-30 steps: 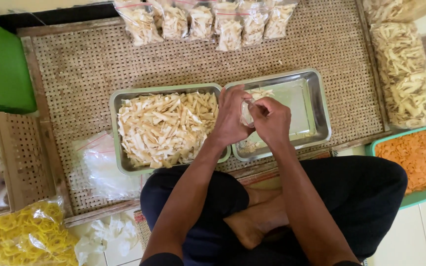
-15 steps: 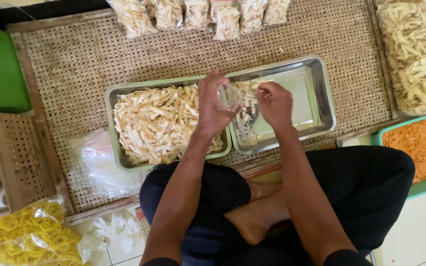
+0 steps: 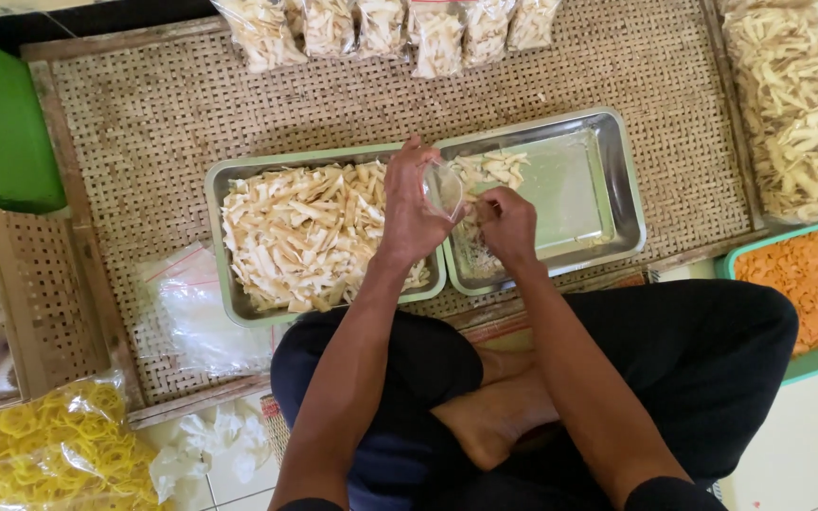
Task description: The person sits cross-legged on a mat and packs shredded dried food from a metal tray into small clear plastic bags. They fill each bag by hand, then seal it and place it aside with other completed packages.
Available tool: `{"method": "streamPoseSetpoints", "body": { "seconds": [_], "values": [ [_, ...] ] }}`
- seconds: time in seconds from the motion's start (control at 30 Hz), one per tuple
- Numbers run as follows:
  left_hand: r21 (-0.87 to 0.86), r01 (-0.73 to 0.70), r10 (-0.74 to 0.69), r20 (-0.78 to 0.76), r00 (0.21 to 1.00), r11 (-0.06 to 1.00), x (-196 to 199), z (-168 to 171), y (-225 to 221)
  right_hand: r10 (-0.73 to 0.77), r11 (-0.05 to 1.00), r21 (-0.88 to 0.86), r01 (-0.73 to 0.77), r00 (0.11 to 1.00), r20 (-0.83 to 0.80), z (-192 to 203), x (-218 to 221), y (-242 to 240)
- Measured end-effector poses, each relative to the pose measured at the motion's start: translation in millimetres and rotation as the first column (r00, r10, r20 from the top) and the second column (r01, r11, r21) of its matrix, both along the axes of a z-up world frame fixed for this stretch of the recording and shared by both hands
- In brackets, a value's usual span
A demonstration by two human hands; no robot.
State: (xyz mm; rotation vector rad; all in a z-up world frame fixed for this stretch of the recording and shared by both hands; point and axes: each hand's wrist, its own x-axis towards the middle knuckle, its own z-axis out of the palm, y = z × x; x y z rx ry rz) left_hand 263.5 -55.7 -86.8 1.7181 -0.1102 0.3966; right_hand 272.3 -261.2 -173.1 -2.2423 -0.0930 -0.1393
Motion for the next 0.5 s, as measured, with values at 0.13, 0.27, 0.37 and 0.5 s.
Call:
{"method": "streamPoseSetpoints", "body": {
  "seconds": [0.13,0.27,0.37,0.5],
  "values": [
    [0.055,-0.004,0.002,0.035,0.999,0.998,-6.3,-16.2,-8.3,-0.183,0.926,0.311,0.212,0.976,-0.120,44.2,-6.7,2.0],
    [0.059,-0.007,0.004,0.048,0.999,0.998,-17.8,-9.0,-15.7,-0.207,0.772,0.596,0.221,0.974,-0.093,118.3,-15.1,11.9],
    [0.070,-0.017,0.014,0.043,0.999,0.997,-24.8,4.5,-20.8,-0.177,0.682,0.719,0.137,0.984,-0.019,154.3,-21.7,19.6],
    [0.098,-0.068,0.063,0.057,0.996,0.993,-34.6,4.2,-29.6,0.023,0.720,0.693,-0.024,1.000,0.012,197.1,-35.2,40.0]
  ]
}}
